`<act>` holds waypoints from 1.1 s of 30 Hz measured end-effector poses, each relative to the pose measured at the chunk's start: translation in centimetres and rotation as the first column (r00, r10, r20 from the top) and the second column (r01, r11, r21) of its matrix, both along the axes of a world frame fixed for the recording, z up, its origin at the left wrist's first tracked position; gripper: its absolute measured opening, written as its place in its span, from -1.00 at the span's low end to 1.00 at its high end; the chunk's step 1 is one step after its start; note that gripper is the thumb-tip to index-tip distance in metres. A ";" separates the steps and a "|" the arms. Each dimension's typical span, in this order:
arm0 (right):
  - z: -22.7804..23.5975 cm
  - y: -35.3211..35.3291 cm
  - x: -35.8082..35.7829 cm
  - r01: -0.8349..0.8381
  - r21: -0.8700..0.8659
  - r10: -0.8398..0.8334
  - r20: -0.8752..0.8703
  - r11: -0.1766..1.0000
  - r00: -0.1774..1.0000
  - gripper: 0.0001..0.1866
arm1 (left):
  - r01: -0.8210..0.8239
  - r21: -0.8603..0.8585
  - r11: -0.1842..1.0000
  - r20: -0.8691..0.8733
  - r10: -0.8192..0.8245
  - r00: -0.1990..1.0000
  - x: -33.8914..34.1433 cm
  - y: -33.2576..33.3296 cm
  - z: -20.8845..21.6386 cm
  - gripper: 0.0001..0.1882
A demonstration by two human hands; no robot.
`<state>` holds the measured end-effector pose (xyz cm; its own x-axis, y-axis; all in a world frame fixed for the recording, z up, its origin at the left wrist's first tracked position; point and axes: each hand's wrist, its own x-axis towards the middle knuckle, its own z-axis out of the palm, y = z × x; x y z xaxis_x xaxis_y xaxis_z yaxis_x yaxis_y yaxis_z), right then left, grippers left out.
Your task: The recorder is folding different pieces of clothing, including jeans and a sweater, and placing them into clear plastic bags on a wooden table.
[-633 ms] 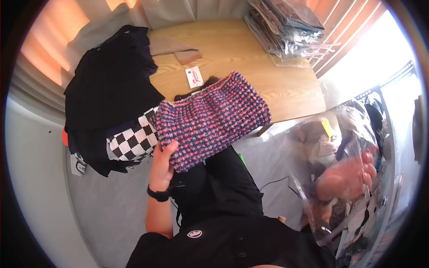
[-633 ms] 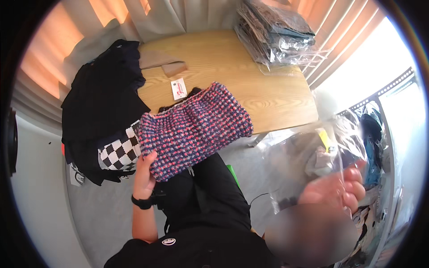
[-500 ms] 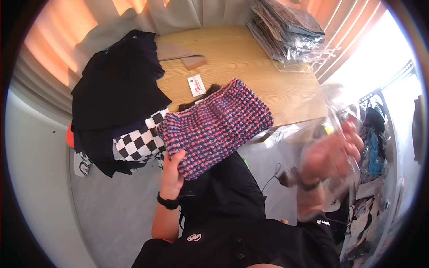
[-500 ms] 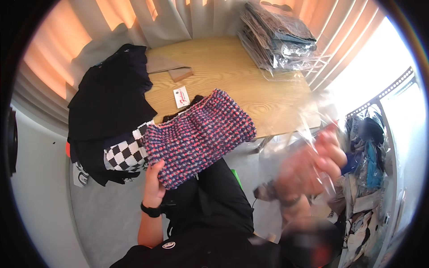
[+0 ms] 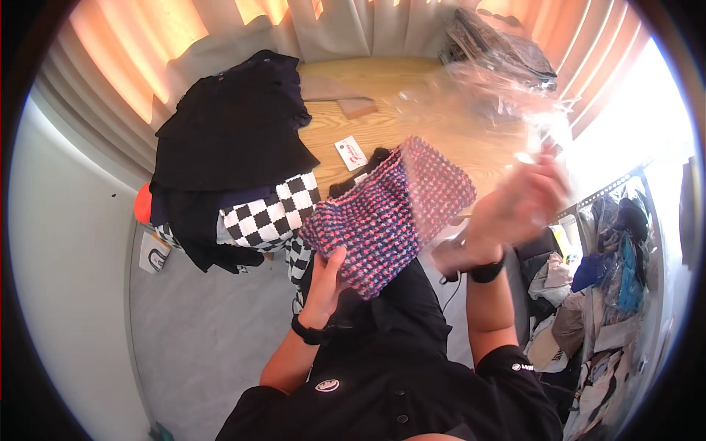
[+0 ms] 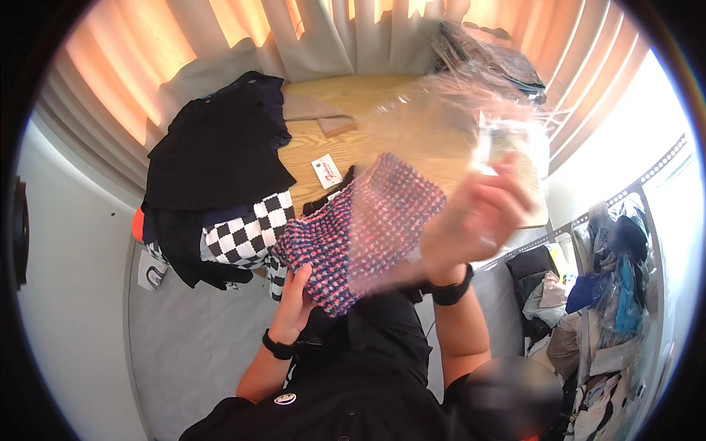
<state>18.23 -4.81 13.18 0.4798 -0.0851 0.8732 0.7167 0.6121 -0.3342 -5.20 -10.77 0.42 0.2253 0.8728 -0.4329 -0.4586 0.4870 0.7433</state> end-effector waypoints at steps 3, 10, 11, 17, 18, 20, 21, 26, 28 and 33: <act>-4.4 -0.6 0.3 0.082 -0.576 0.081 0.253 0.813 0.964 -0.62 | 0.025 0.039 0.999 -0.032 -0.024 0.999 0.5 -0.2 -0.1 -0.42; -12.3 -5.0 1.0 -0.194 -0.682 0.172 -0.100 0.705 0.980 -0.56 | 0.135 -0.041 0.990 0.136 -0.128 0.982 1.5 0.0 -0.3 -0.50; -13.8 -6.3 0.6 -0.519 -0.535 0.208 -0.536 0.666 0.819 -0.60 | 0.185 -0.043 0.982 0.188 -0.174 0.967 1.8 -0.1 -0.1 -0.52; -16.3 -8.6 0.9 -0.919 0.376 0.142 -0.922 0.119 -0.359 -0.53 | 0.389 -0.155 0.908 0.318 -0.327 0.890 5.3 -1.7 3.3 -0.56; -16.3 -9.3 0.7 -0.917 0.378 0.139 -0.922 0.124 -0.361 -0.53 | 0.456 -0.152 0.877 0.312 -0.395 0.864 5.8 -2.0 3.8 -0.57; -16.2 -7.9 0.3 -0.915 0.385 0.141 -0.919 0.119 -0.368 -0.53 | 0.514 -0.142 0.846 0.339 -0.446 0.828 6.7 -2.6 4.9 -0.60; -15.9 -6.1 -0.3 -0.913 0.390 0.145 -0.916 0.116 -0.373 -0.53 | 0.597 -0.143 0.789 0.358 -0.521 0.775 7.0 -3.1 5.4 -0.61; -16.2 -7.8 1.8 -0.904 0.418 0.147 -0.904 0.096 -0.402 -0.53 | 0.894 0.309 0.324 0.063 -0.945 0.320 5.9 -4.0 7.0 -0.55; -17.1 -9.3 2.9 -0.895 0.431 0.153 -0.898 0.112 -0.413 -0.53 | 0.924 0.371 -0.097 -0.121 -0.991 -0.056 3.9 -0.4 8.8 -0.55; -17.1 -8.0 3.4 -0.875 0.472 0.162 -0.877 0.104 -0.453 -0.53 | 0.745 0.386 0.544 -0.449 -0.595 0.667 0.9 7.0 11.3 -0.79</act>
